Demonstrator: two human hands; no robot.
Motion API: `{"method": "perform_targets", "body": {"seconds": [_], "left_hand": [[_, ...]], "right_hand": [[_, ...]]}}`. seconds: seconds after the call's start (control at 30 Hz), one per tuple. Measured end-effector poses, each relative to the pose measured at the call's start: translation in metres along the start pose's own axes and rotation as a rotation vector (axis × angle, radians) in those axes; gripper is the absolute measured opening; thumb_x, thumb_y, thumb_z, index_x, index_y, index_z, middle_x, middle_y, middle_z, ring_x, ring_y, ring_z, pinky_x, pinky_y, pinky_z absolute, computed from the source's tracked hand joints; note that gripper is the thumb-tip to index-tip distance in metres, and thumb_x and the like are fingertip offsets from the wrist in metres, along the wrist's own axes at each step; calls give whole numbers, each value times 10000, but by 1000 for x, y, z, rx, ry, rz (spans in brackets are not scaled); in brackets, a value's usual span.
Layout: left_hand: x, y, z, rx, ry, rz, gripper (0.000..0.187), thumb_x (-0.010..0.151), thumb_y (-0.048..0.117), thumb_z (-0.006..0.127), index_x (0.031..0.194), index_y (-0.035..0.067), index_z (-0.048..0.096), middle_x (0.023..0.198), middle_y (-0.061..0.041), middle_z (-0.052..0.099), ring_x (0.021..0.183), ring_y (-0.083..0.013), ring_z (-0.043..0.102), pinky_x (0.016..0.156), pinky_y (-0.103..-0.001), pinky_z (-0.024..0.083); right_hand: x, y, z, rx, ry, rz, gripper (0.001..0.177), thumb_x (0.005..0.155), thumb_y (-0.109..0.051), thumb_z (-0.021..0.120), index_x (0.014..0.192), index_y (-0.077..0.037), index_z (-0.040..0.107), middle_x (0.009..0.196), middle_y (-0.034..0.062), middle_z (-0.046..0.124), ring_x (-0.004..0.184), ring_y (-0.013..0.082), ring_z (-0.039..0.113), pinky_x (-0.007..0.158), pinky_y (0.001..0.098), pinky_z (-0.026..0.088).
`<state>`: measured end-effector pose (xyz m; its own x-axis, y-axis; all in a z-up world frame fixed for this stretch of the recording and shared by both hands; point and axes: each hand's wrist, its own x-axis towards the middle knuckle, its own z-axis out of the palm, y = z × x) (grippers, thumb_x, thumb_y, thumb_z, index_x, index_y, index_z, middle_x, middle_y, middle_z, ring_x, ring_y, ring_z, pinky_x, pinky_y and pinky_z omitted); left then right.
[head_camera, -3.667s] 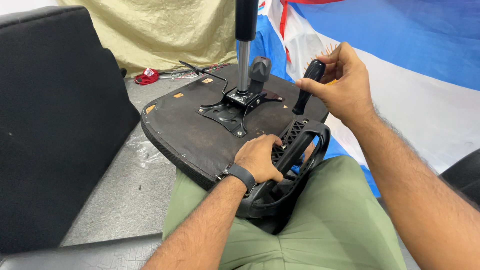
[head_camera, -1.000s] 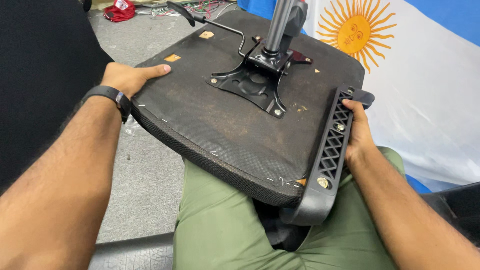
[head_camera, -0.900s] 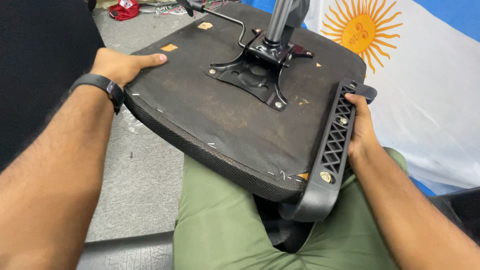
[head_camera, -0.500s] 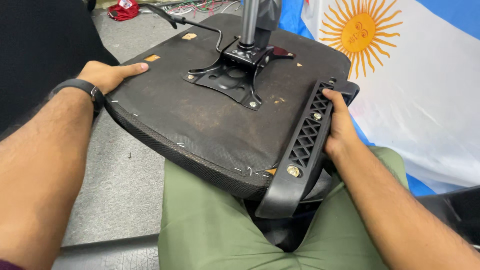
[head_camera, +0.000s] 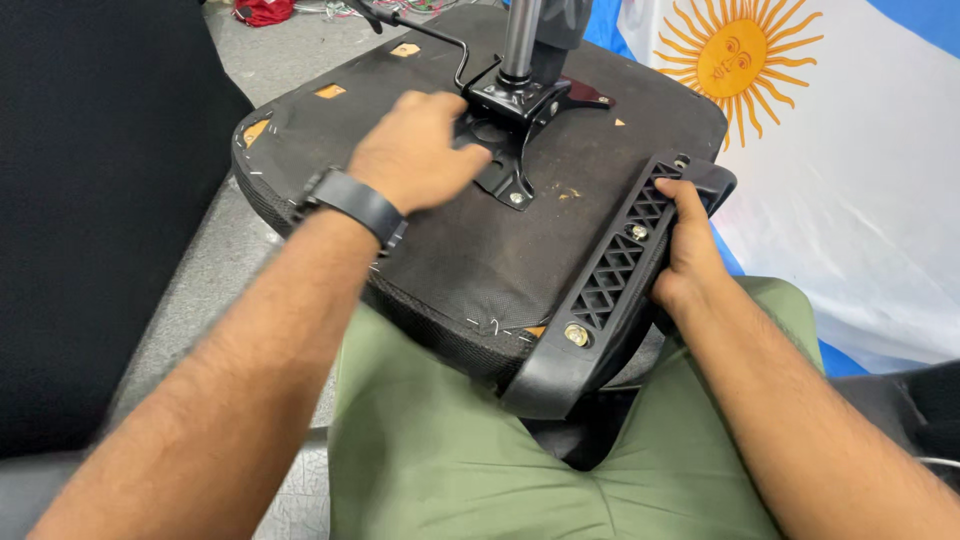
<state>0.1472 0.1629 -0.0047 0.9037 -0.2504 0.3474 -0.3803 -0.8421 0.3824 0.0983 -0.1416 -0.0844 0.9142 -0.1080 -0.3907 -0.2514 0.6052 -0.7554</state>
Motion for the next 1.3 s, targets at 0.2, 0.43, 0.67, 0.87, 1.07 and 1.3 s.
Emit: {"method": "perform_targets", "body": {"seconds": [0.2,0.43,0.67,0.87,1.07,1.3], "left_hand": [[-65,106,16,-47,-231,73,934,590,693,800,1319,131,642,1341,-221,554,1242,-382,568,1012,-485,489],[-99,144,26,51,-349,259,954,561,781,815,1164,50,703,1443,-201,515,1443,-351,383,1158,-654,282],[-97,166,52,-3,-272,240,697,596,500,867,1075,24,694,1186,-128,678,1158,-305,650,967,-449,529],[-89,167,63,-123,-269,241,613,582,424,883,1010,20,711,1096,-145,688,1050,-337,677,921,-431,536],[-87,165,72,-168,-284,236,540,589,358,852,1005,40,720,1085,-143,708,1049,-322,690,930,-415,542],[-107,182,66,-34,-312,135,702,599,402,867,1151,24,656,1206,-142,680,1166,-312,653,1071,-455,469]], "right_hand": [[-25,10,-8,4,7,-51,440,782,-407,693,1108,-111,710,1081,98,746,985,289,700,952,495,561],[-46,12,-19,56,15,-40,414,783,-413,680,1097,-145,699,1057,68,738,979,268,690,955,493,553],[-53,12,-31,61,-35,-42,434,791,-416,721,1128,-142,699,1117,63,733,1019,258,693,984,481,551],[-53,2,-59,-104,46,66,607,789,-495,712,1255,-119,607,1138,79,708,1054,286,687,893,543,540],[-64,-7,-99,-132,-24,-40,594,902,-161,571,1469,-42,438,1029,160,628,935,364,681,791,549,621],[-128,-41,-84,-452,-88,-565,712,952,72,581,1579,-150,327,1114,152,660,950,288,728,738,415,637]]}}
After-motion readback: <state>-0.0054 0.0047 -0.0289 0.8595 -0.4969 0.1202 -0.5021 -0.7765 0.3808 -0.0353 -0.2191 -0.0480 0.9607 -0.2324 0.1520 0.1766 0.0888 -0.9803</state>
